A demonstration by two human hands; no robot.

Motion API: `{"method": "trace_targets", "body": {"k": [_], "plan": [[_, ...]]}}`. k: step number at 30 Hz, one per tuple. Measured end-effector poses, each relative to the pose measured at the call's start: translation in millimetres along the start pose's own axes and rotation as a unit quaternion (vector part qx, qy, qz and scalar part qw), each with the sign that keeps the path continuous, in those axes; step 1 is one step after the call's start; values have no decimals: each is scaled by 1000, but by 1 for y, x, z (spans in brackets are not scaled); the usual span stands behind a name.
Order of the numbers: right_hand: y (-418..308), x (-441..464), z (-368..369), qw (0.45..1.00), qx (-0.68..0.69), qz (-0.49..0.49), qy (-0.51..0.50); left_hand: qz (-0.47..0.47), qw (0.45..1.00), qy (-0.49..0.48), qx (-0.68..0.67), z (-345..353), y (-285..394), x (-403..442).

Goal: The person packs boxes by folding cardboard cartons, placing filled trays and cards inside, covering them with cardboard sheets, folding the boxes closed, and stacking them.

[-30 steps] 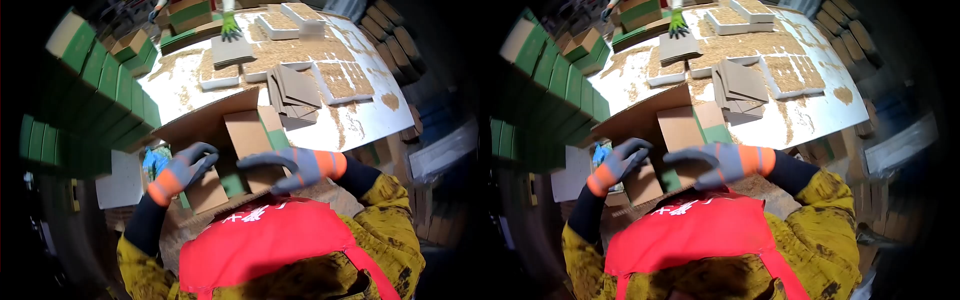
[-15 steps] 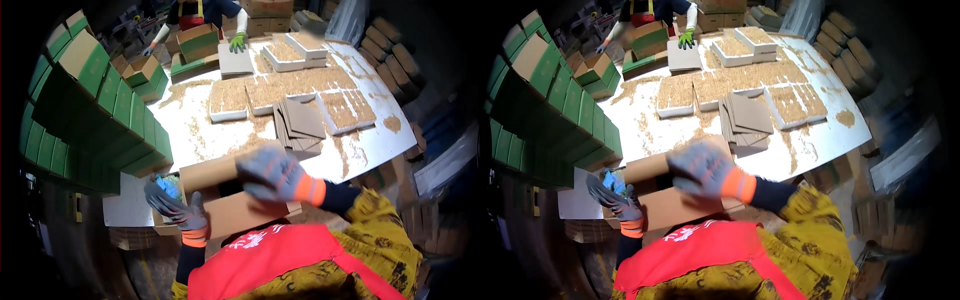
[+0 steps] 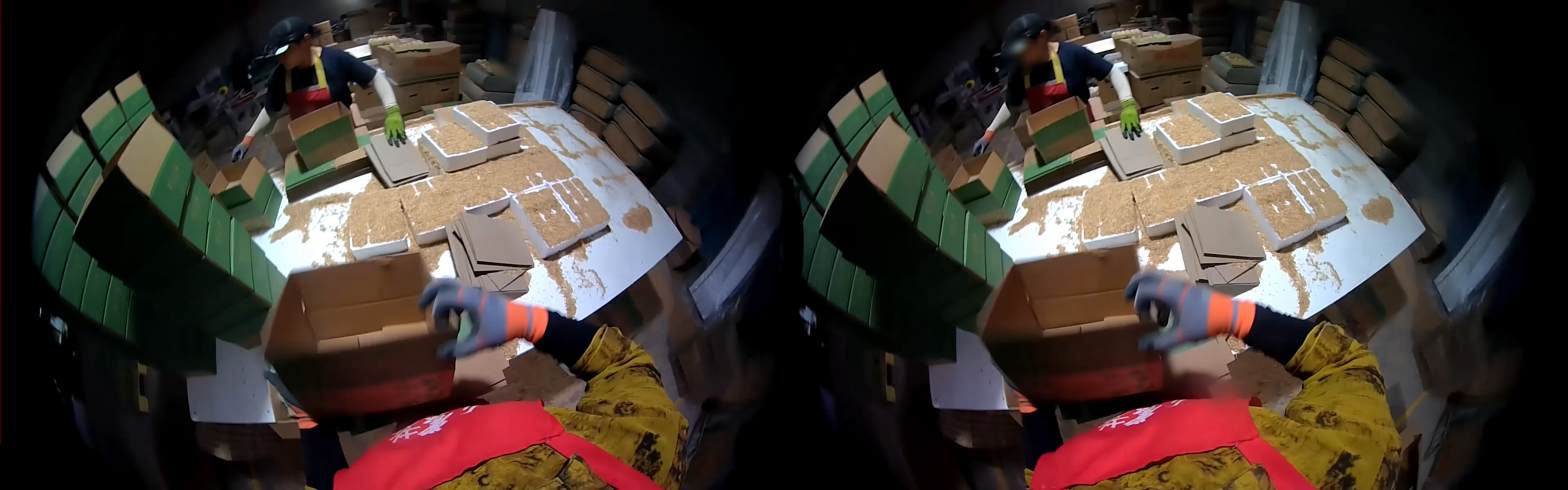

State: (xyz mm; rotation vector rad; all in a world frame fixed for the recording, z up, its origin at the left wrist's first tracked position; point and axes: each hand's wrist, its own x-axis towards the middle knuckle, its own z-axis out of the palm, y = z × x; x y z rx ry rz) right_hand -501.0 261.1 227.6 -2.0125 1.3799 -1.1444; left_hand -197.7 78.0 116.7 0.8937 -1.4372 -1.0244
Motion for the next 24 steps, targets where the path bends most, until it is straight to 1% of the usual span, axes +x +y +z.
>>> {"method": "trace_targets", "body": {"k": [1, 2, 3, 4, 5, 8, 10, 11, 12, 13, 14, 15, 16, 17, 18, 19, 20, 21, 22, 23, 24], "plan": [[-1, -10, 16, 996, -72, 7, -53, -4, 999, -20, 43, -8, -16, -2], [11, -23, 38, 980, -165, -11, -112, -7, 996, -40, 82, -16, -30, -3], [21, -31, 62, 962, -190, 38, -192, -7, 992, -58, 108, -22, -40, -3], [34, -44, 68, 962, -178, 69, -196, -7, 989, -74, 125, -28, -49, -3], [27, -49, 66, 960, -163, 102, -201, -8, 986, -92, 138, -33, -56, -4], [20, -66, 69, 996, -7, 57, -72, -18, 971, -154, 182, -39, -74, 2], [57, -100, 71, 994, 65, 54, 71, -15, 953, -204, 225, -44, -83, 2], [63, -103, 45, 957, 164, 200, 135, -8, 940, -232, 252, -47, -86, 1], [114, -132, 40, 935, 16, 231, 271, 4, 921, -260, 290, -52, -89, 2], [169, -170, 12, 890, 49, 293, 345, 30, 894, -292, 339, -59, -87, 1], [229, -202, -10, 804, 46, 333, 491, 70, 860, -321, 391, -65, -88, 1], [280, -227, -36, 694, 47, 344, 631, 101, 828, -340, 434, -69, -86, 1], [345, -280, -66, 720, -75, 337, 602, 125, 800, -360, 463, -69, -84, 1], [359, -281, -86, 578, 133, 352, 724, 23, 848, -327, 417, -64, -84, 6], [395, -299, -104, 563, -92, 454, 685, -80, 883, -285, 364, -62, -88, 10], [331, -257, -129, 517, -79, 597, 609, -182, 905, -235, 305, -66, -96, 13], [362, -257, -137, 510, -110, 587, 619, -37, 799, -333, 500, -96, -116, 22], [383, -252, -144, 504, -141, 578, 626, 0, 786, -335, 520, -88, -110, 18], [398, -254, -140, 493, -183, 598, 604, 36, 770, -338, 539, -84, -100, 12], [396, -249, -136, 481, -226, 619, 578, 70, 753, -344, 557, -74, -85, 4], [366, -237, -131, 505, -188, 598, 593, 65, 731, -359, 576, -65, -71, 1]]}}
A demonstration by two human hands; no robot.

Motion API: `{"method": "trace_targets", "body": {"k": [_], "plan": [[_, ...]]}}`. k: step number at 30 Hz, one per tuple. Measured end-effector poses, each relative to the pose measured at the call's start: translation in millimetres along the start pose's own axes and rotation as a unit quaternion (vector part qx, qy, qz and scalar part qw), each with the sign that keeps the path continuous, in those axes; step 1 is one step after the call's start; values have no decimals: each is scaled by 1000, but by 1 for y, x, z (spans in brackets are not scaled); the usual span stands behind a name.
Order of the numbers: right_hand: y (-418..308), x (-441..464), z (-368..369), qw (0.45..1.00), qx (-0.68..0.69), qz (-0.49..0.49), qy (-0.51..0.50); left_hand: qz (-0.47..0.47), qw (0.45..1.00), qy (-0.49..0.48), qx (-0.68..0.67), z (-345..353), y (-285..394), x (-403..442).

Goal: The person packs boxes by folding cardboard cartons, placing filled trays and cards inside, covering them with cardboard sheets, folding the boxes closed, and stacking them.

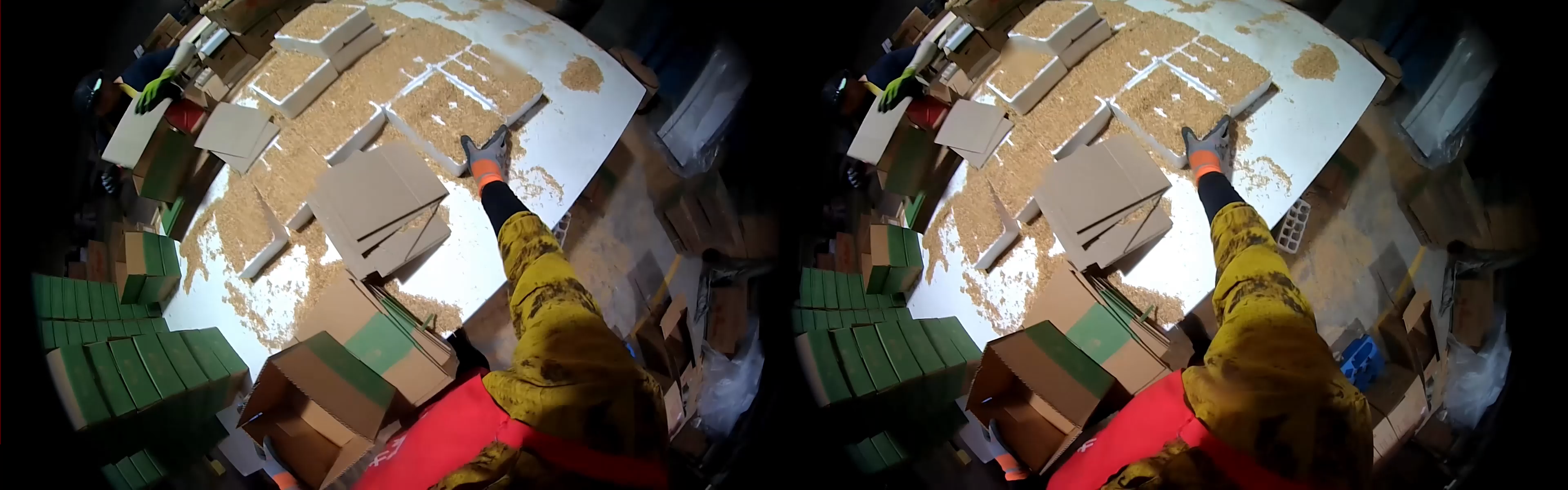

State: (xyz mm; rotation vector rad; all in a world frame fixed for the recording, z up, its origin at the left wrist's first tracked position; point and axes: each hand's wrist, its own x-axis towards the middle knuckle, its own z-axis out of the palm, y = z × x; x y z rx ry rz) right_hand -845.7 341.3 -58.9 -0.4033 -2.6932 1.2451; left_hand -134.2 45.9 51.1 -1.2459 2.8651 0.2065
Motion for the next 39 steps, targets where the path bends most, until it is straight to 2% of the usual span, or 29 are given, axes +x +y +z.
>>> {"method": "trace_targets", "body": {"k": [2, 3, 4, 5, 6, 8, 9, 10, 11, 12, 14, 17, 18, 20, 21, 22, 23, 25, 26, 27, 28, 29, 31, 32, 34, 37, 38, 39], "plan": [[29, -12, -7, 998, 51, -31, -1, -85, 973, 5, -212, 22, -22, 5], [45, -12, -11, 996, 79, -51, 2, -127, 939, 11, -318, 30, -19, 8], [64, -19, -18, 991, 100, -86, 32, -158, 916, 38, -368, 37, -17, 8], [77, -31, -41, 973, 218, -72, -31, -186, 888, 65, -416, 38, 6, 19], [98, -41, -53, 965, 245, -88, -24, -215, 855, 91, -462, 37, 21, 24], [154, -61, -75, 944, 324, -56, -31, -163, 900, 59, -401, 29, 13, 20], [161, -80, -97, 958, 280, -56, 2, -162, 893, 30, -419, 27, -5, 19], [168, -92, -114, 936, 346, -68, -15, -163, 886, 0, -435, 26, -23, 17], [176, -100, -128, 908, 410, -80, -32, -101, 917, -12, -385, 23, -26, 17], [182, -108, -138, 880, 470, 8, -73, -38, 942, -24, -332, 20, -29, 17], [192, -123, -152, 784, 576, 181, -148, 15, 958, -43, -285, 15, -26, 14], [163, -142, -165, 820, 545, 122, -124, -23, 952, -55, -301, -4, -2, 17], [147, -145, -178, 812, 541, 183, -120, -35, 949, -56, -309, -10, 5, 21], [146, -154, -190, 790, 578, 122, -165, -59, 942, -51, -328, -15, 10, 30], [147, -156, -198, 778, 592, 88, -192, -28, 946, -37, -320, -12, 7, 31], [167, -159, -200, 840, 509, 11, -185, -3, 950, -24, -311, -7, -1, 29], [166, -167, -211, 862, 462, -63, -199, 18, 954, -11, -299, -3, -9, 23], [135, -185, -227, 875, 365, -216, -234, 123, 953, 93, -261, 17, -2, 29], [89, -201, -238, 801, 485, -92, -339, 132, 948, 121, -265, 24, -14, 33], [46, -219, -244, 694, 574, 46, -432, 125, 939, 133, -293, 30, -21, 36], [35, -246, -235, 748, 530, -122, -380, 105, 925, 137, -339, 36, -32, 41], [12, -267, -230, 750, 518, -101, -400, 82, 904, 143, -395, 43, -42, 48], [-46, -322, -222, 682, 531, 0, -503, 51, 854, 150, -495, 59, -52, 52], [-50, -288, -238, 708, 498, -16, -500, 46, 842, 146, -517, 46, -22, 48], [-90, -306, -241, 764, 381, -135, -504, 57, 833, 130, -535, 31, 10, 45], [-168, -332, -272, 718, 300, -131, -615, 82, 838, 92, -532, -6, 66, 23], [-187, -341, -277, 698, 276, -129, -648, 124, 863, 133, -471, -5, 79, 12], [-185, -351, -279, 707, 233, -171, -645, 178, 867, 199, -422, -10, 97, 3]]}}
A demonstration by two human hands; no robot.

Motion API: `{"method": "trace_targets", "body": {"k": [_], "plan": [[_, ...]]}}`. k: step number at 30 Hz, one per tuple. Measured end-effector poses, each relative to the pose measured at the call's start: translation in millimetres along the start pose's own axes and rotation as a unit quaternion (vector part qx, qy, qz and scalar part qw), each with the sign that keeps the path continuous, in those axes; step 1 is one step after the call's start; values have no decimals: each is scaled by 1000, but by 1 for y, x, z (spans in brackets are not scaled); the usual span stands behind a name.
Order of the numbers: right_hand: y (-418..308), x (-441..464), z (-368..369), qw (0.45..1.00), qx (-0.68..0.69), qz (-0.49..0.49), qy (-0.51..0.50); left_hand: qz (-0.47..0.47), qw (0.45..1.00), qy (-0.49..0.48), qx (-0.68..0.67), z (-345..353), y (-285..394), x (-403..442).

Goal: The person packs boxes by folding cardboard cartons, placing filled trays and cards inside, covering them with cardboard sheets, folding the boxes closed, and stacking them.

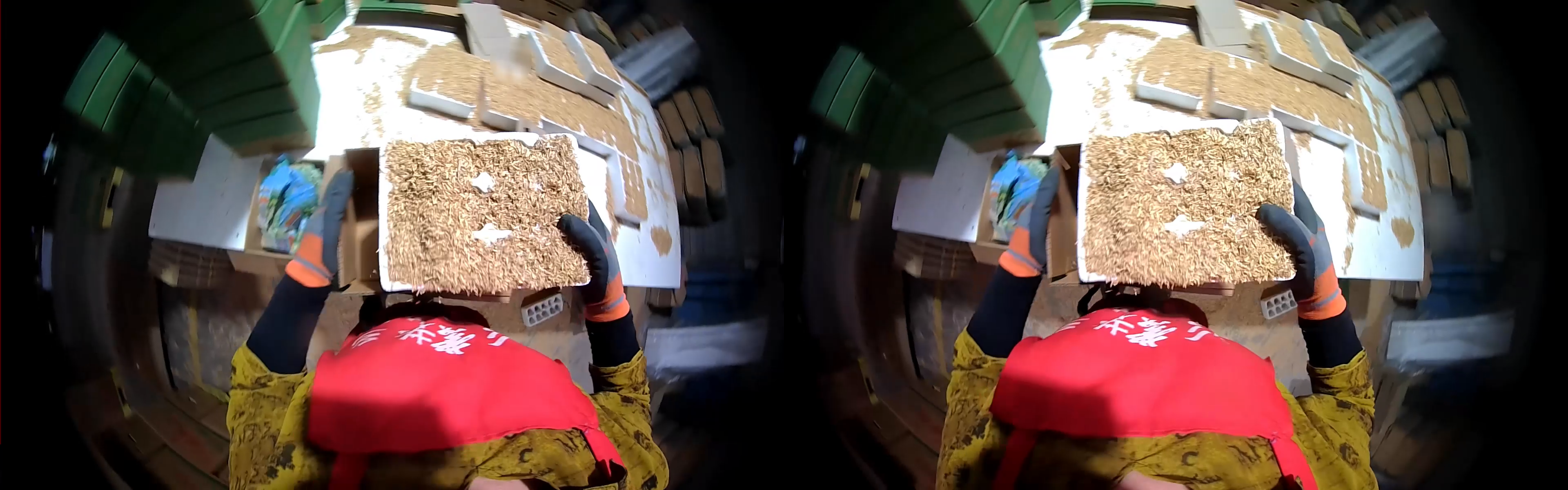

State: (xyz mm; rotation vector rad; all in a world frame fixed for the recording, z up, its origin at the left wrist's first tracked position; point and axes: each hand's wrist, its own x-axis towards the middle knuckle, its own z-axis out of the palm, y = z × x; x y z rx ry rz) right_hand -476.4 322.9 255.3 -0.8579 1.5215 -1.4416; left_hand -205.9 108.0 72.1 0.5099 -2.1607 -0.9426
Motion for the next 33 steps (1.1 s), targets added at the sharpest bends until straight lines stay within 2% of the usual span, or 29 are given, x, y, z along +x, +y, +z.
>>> {"method": "trace_targets", "body": {"k": [2, 4, 5, 6, 7, 8, 9, 10, 11, 12, 13, 14, 16, 19, 20, 21, 22, 23, 24, 25, 28, 29, 30, 31, 32, 33], "plan": [[-7, 1, -9, 997, -80, 22, -3, -195, 965, 49, -170, 11, 66, 16], [-7, 7, -17, 995, -81, 53, -28, -195, 947, 72, -246, 21, 99, 19], [-5, 11, -22, 994, -71, 73, -43, -225, 944, 110, -217, 26, 105, 19], [-9, 13, -22, 994, -56, 67, -63, -247, 918, 146, -273, 24, 92, 18], [-5, 29, -7, 984, -129, 78, -93, -257, 885, 175, -345, 13, 38, 14], [-5, 37, -11, 968, -194, 93, -130, -272, 848, 204, -406, 10, 18, 9], [0, 39, -12, 953, -232, 98, -167, -288, 875, 240, -305, 1, 32, 6], [5, 41, -10, 934, -283, 115, -188, -230, 937, 251, -78, -9, -3, -11], [8, 47, -12, 869, -443, 68, -209, -263, 923, 272, -67, -26, -5, -21], [13, 55, -17, 777, -588, 21, -224, -329, 894, 301, -50, -40, -1, -27], [25, 63, -25, 759, -613, -29, -218, -313, 904, 259, 132, -57, -3, -38], [33, 75, -23, 711, -664, 15, -229, -282, 907, 224, 220, -71, -34, -59], [66, 90, -36, 654, -715, -80, -235, -328, 884, 116, 312, -83, -52, -70], [96, 109, -34, 579, -772, -117, -236, -297, 837, 7, 459, -81, -50, -58], [110, 113, -38, 549, -770, -200, -256, -315, 831, 11, 459, -77, -53, -56], [92, 111, -3, 538, -792, -32, -286, -326, 828, 13, 457, -77, -64, -56], [130, 114, -3, 526, -812, -88, -236, -333, 828, 13, 451, -74, -74, -53], [125, 112, 6, 531, -806, -69, -251, -365, 822, -23, 436, -77, -72, -44], [136, 109, 9, 533, -808, -119, -221, -398, 814, -57, 420, -81, -69, -41], [135, 107, 6, 570, -784, -107, -223, -361, 823, -41, 437, -82, -79, -49], [59, 77, 5, 769, -583, -205, -164, -275, 830, 14, 484, -95, -111, -65], [40, 72, -1, 882, -439, -114, -131, -289, 842, 22, 454, -101, -118, -72], [29, 66, -18, 958, -270, -22, -96, -305, 850, 29, 428, -105, -111, -72], [50, 82, -48, 992, -116, 33, -25, -350, 837, 26, 419, -109, -106, -72], [74, 104, -81, 991, -128, -18, 41, -394, 814, 33, 424, -112, -102, -70], [121, 129, -117, 965, -209, -106, 116, -378, 850, 79, 358, -122, -121, -81]]}}
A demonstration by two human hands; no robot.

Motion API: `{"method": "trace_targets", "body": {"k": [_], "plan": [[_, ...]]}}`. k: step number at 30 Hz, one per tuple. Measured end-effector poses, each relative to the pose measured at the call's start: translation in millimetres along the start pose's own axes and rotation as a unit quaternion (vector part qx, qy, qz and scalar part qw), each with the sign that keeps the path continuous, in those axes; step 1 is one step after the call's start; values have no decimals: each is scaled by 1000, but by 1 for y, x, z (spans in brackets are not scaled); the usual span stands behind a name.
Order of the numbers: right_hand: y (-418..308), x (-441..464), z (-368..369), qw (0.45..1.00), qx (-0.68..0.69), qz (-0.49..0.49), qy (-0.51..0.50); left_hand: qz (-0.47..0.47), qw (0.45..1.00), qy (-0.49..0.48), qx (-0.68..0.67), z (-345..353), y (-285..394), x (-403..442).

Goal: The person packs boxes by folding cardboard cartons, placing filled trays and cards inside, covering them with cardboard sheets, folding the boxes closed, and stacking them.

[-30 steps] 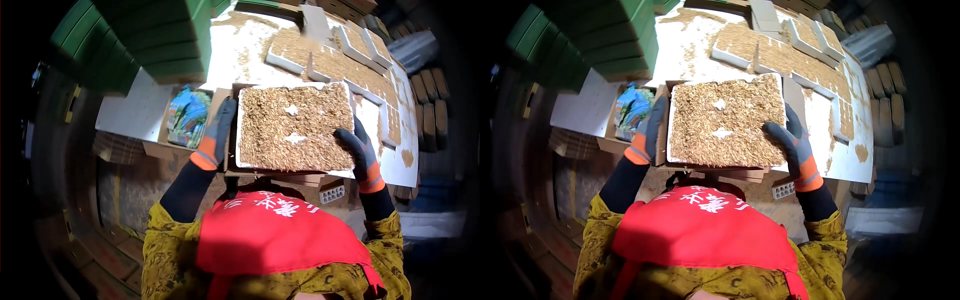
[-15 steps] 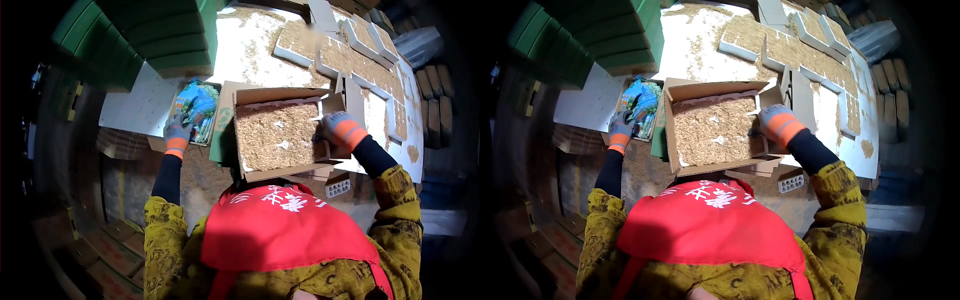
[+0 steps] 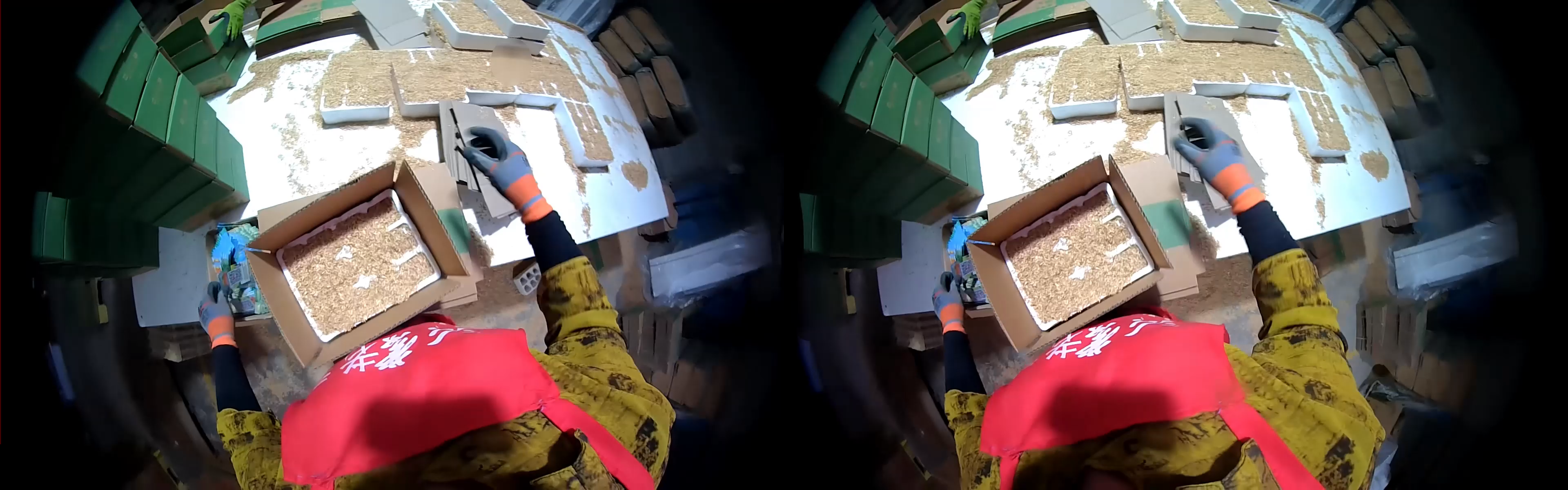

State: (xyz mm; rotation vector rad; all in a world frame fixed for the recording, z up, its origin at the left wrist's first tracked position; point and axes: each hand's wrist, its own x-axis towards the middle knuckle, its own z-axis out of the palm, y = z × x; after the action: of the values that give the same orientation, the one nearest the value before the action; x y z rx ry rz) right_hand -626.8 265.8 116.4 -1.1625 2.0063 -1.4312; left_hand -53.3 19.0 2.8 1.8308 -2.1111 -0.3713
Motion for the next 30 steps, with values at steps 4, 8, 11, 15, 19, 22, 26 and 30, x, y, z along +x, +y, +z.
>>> {"method": "trace_targets", "body": {"k": [4, 8, 11, 15, 19, 22, 26, 30], "plan": [[168, 9, -3, 855, -465, 214, -87, -7, 986, 40, -161, -25, 2, -8], [161, 4, 9, 858, -470, 184, -92, -10, 934, 125, -334, -80, 85, -29], [202, 24, -12, 869, -493, 41, -2, 109, 927, 198, -298, -112, 199, -62], [138, 44, -24, 838, -541, 62, -23, 478, 874, 74, 52, -101, 279, -92], [37, 23, -11, 864, -491, -94, 56, 468, 845, -116, 231, -37, 248, -108], [-86, -23, 19, 862, -395, -312, 66, 410, 911, -22, 39, -90, 265, -108], [-155, -76, 77, 755, -403, -472, -212, 173, 944, 102, -261, -65, 213, -110], [-89, -90, 141, 733, -334, -394, -443, 277, 950, 24, -142, -28, 148, -111]]}}
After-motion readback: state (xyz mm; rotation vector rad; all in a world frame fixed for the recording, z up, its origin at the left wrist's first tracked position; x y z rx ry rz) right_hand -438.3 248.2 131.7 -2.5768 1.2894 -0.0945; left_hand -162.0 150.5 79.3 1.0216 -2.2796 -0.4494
